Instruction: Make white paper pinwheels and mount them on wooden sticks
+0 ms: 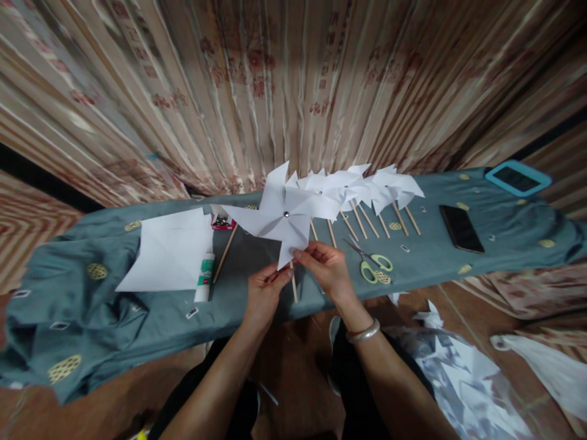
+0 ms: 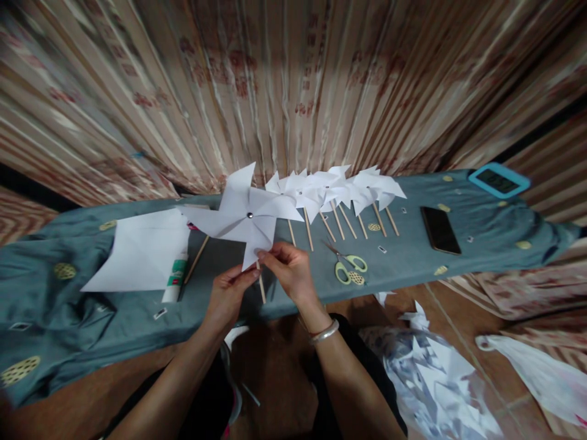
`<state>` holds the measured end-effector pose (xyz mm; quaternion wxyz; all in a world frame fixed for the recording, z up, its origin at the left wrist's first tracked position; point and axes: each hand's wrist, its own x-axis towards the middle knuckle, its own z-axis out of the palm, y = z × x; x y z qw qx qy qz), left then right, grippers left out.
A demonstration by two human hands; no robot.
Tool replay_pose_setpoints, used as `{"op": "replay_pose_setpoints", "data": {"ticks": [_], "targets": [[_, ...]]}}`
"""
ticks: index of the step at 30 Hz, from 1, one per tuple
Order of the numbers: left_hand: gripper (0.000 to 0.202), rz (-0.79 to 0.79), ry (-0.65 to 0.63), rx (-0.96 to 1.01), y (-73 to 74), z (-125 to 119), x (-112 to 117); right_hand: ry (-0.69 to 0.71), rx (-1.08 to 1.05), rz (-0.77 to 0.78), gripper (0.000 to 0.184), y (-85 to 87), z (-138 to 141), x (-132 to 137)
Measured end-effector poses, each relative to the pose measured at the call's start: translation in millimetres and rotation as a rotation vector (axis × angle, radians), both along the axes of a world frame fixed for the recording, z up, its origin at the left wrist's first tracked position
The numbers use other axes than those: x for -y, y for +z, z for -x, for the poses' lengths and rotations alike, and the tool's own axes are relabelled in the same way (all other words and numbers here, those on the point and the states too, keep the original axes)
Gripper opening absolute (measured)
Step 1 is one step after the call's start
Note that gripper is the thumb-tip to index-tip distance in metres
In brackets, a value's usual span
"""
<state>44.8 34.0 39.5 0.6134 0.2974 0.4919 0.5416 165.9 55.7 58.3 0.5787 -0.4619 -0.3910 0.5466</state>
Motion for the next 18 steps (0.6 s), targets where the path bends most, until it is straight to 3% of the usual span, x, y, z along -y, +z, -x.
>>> {"op": "replay_pose_setpoints", "data": {"ticks": [5,10,13,18], "targets": [[0.034,0.028,0.045,0.053,0.4,5,-2,0.05,0.213,-0.055,0.028,-8.8,-2,8],[0.037,0.047,0.101,0.108,4.7,14,-6,0.243,0.449,-0.046,0.026,-15.7,-1,20],[0.04,0.079,0.122,0.148,7.7,16,-6,0.313,0.496,-0.018,0.022,-20.7,6,26],[0.041,0.086,0.133,0.166,10.6,15,-5,0.313,0.459,-0.003,0.02,-29.6,12,28]]}}
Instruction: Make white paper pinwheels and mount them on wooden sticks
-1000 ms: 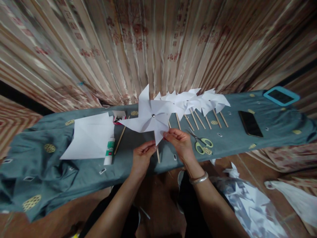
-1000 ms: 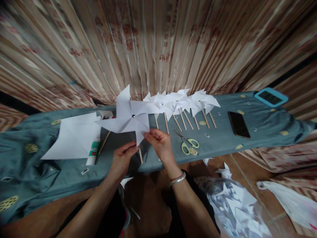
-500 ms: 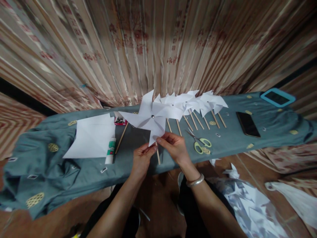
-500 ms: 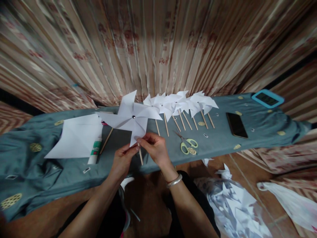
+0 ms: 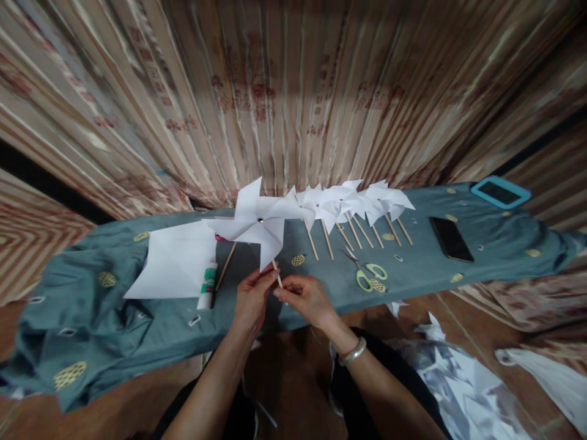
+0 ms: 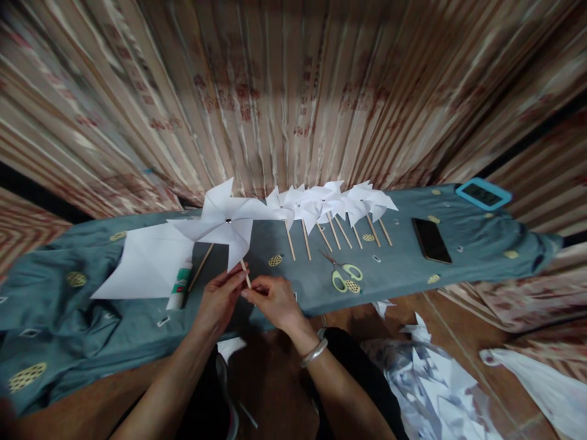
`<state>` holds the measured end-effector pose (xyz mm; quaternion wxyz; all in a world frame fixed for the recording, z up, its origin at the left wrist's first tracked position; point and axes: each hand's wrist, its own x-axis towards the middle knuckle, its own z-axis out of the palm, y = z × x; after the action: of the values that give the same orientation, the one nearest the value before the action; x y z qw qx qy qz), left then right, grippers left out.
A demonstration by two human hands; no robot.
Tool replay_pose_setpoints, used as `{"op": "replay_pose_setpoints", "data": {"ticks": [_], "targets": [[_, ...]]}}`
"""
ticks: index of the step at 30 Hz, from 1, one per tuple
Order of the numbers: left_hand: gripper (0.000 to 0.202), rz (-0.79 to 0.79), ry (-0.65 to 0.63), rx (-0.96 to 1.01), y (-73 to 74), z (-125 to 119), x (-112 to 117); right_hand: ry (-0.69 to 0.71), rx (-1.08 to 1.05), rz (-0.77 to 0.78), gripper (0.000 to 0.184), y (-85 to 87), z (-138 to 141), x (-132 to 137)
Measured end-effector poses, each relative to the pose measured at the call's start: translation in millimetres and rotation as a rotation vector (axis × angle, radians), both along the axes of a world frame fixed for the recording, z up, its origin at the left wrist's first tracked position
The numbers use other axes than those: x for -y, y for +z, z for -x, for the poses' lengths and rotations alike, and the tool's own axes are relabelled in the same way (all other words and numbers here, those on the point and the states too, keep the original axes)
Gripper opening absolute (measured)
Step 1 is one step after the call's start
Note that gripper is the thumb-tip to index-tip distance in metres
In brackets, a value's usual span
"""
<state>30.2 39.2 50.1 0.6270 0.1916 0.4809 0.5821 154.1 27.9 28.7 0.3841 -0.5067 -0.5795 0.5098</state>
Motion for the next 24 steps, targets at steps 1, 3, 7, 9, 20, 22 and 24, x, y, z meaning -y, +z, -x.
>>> {"op": "replay_pose_setpoints", "data": {"ticks": [1,3,7,9,20,22,24], "targets": [[0.041,-0.008,-0.002,0.002,0.5,0,0,-0.007,-0.018,0.009,0.021,-1.5,-1,-1],[0.043,-0.027,0.0,0.004,1.5,1,2,-0.038,-0.061,0.019,0.022,-4.3,-5,-6],[0.048,-0.053,-0.005,-0.018,1.4,7,5,-0.143,-0.056,0.015,0.029,-10.1,-18,-23],[0.048,-0.058,-0.02,-0.032,0.3,9,6,-0.182,0.018,0.013,0.035,-12.5,-26,-33],[0.045,-0.088,-0.045,-0.042,-2.0,15,15,-0.252,0.352,0.012,0.033,-10.3,-48,-72],[0.043,-0.091,-0.046,-0.023,-1.4,17,17,-0.258,0.412,0.01,0.035,-11.2,-49,-77],[0.042,-0.097,-0.041,-0.006,-1.4,19,18,-0.259,0.468,-0.004,0.037,-12.5,-49,-81]]}}
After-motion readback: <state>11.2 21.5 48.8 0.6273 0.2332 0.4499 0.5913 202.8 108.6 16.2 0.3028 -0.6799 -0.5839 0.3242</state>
